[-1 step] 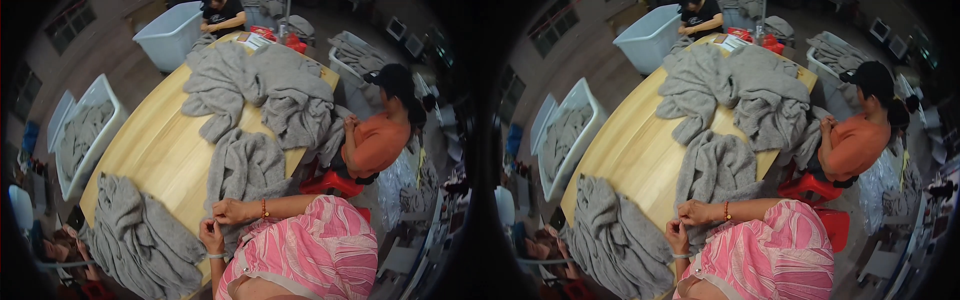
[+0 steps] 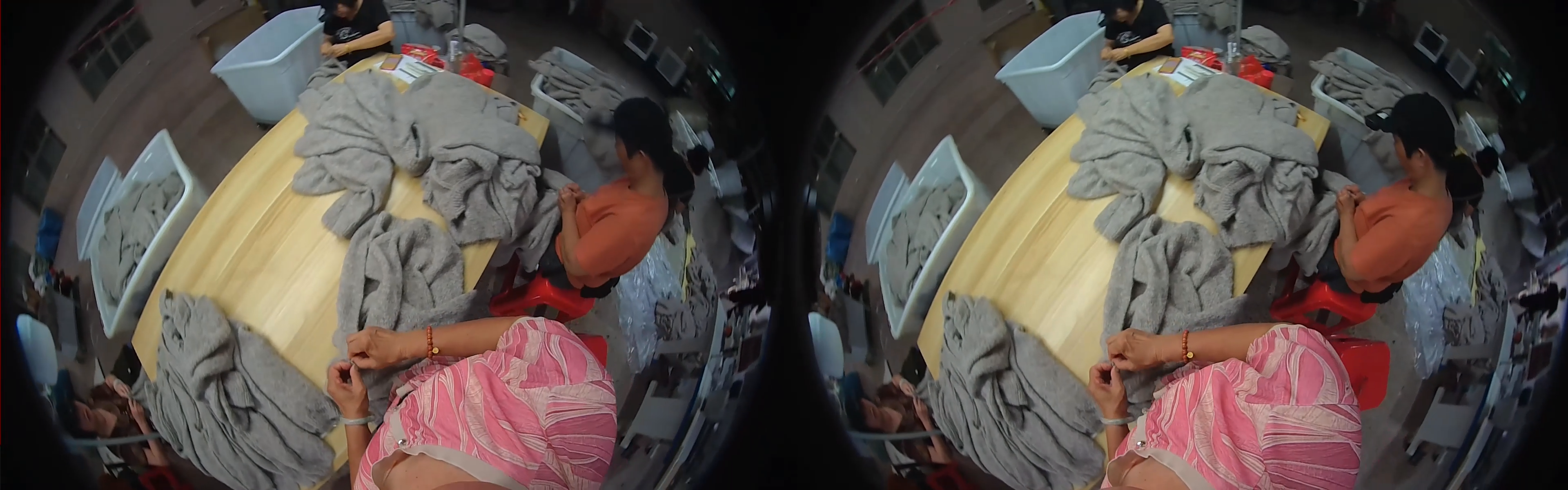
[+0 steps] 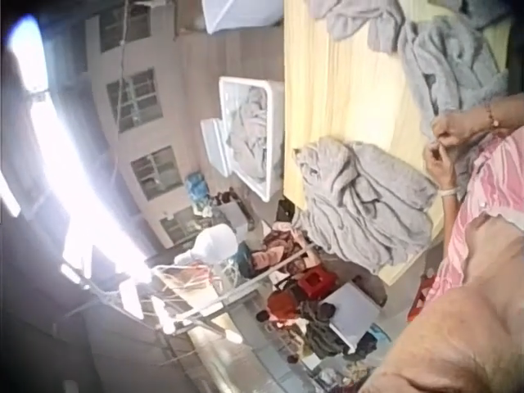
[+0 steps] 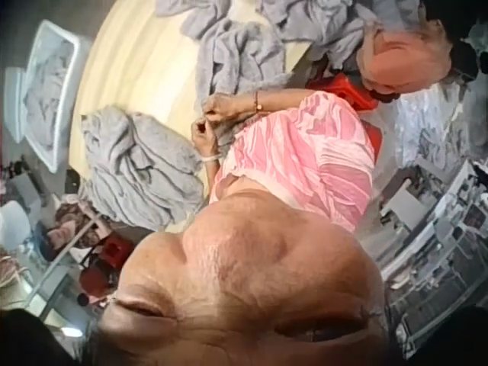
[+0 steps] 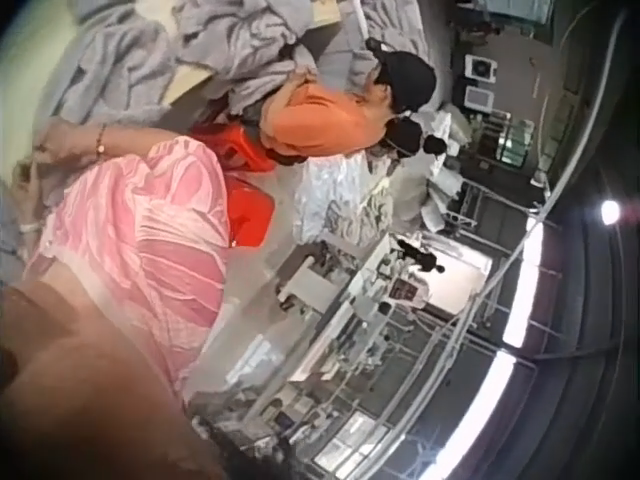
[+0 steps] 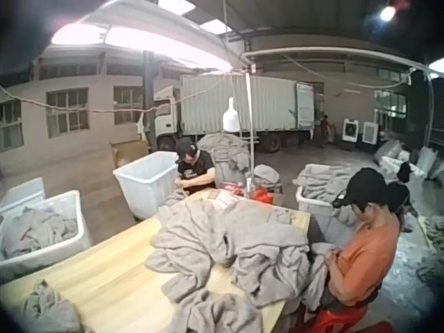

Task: Inspecting grey sweaters and using scissors to trim loose threads.

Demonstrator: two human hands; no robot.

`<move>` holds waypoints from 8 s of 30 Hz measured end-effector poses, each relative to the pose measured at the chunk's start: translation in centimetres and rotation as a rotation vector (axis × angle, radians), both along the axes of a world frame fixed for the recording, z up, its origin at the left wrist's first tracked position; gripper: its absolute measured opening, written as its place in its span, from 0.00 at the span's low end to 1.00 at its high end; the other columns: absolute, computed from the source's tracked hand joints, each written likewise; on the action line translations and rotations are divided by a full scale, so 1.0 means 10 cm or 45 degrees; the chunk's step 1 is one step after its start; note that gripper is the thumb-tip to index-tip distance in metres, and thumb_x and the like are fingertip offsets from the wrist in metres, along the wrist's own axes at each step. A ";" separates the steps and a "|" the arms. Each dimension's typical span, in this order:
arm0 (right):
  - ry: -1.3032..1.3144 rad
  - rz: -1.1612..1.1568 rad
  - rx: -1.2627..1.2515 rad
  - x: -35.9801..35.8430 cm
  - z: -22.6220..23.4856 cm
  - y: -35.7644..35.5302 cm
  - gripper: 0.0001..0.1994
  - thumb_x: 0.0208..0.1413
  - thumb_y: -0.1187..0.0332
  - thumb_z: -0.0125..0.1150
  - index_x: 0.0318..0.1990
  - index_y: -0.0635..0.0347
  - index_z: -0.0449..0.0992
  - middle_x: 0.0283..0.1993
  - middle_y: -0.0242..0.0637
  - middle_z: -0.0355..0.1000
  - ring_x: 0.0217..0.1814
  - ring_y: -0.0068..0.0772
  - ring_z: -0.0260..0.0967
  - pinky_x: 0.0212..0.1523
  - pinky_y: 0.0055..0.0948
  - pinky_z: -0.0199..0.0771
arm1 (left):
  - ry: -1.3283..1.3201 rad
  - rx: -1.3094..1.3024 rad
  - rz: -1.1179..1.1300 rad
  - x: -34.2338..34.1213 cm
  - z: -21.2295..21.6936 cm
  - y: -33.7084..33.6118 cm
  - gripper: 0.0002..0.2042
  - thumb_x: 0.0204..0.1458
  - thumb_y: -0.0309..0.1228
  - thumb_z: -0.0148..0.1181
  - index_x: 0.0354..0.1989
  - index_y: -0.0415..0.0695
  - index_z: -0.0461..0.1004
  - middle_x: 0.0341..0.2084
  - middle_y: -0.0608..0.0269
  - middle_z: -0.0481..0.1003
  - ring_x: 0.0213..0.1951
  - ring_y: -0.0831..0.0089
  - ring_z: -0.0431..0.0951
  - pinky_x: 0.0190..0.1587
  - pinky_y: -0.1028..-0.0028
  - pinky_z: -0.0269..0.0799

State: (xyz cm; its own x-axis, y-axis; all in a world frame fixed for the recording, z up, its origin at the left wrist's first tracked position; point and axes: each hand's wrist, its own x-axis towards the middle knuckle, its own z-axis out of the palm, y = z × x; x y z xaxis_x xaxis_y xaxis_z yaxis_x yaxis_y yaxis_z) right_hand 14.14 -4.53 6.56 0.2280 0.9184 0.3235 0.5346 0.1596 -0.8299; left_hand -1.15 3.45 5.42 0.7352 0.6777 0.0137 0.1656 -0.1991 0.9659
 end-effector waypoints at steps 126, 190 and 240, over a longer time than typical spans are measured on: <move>1.266 0.380 -0.924 0.34 0.15 -0.25 0.09 0.53 0.63 0.62 0.29 0.60 0.76 0.23 0.23 0.68 0.23 0.11 0.61 0.23 0.13 0.57 | -0.250 -0.713 -0.278 -0.04 0.15 -0.13 0.05 0.52 0.23 0.59 0.33 0.41 0.69 0.32 0.71 0.67 0.36 0.83 0.68 0.40 0.84 0.63; -0.640 -0.028 -0.941 0.93 -0.79 0.14 0.33 0.38 0.68 0.65 0.56 0.58 0.62 0.50 0.53 0.66 0.43 0.48 0.72 0.38 0.41 0.69 | 0.756 0.392 0.275 -0.55 -0.56 0.00 0.54 0.33 0.43 0.72 0.66 0.38 0.41 0.63 0.31 0.39 0.66 0.42 0.39 0.65 0.56 0.38; 1.042 -0.608 -0.480 0.79 0.03 0.14 0.10 0.57 0.68 0.57 0.42 0.65 0.75 0.30 0.36 0.74 0.27 0.20 0.71 0.32 0.19 0.73 | -1.243 0.014 0.184 1.73 2.52 3.61 0.33 0.53 0.33 0.58 0.65 0.41 0.49 0.51 0.64 0.67 0.53 0.73 0.65 0.57 0.73 0.60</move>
State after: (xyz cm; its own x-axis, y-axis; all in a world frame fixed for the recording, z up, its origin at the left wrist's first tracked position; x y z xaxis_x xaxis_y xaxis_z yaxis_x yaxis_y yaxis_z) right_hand 22.03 -3.16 6.84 0.6190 0.6833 -0.3872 -0.2797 -0.2689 -0.9217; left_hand 16.20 39.51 30.60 0.3082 0.7563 0.5770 -0.6797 -0.2492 0.6898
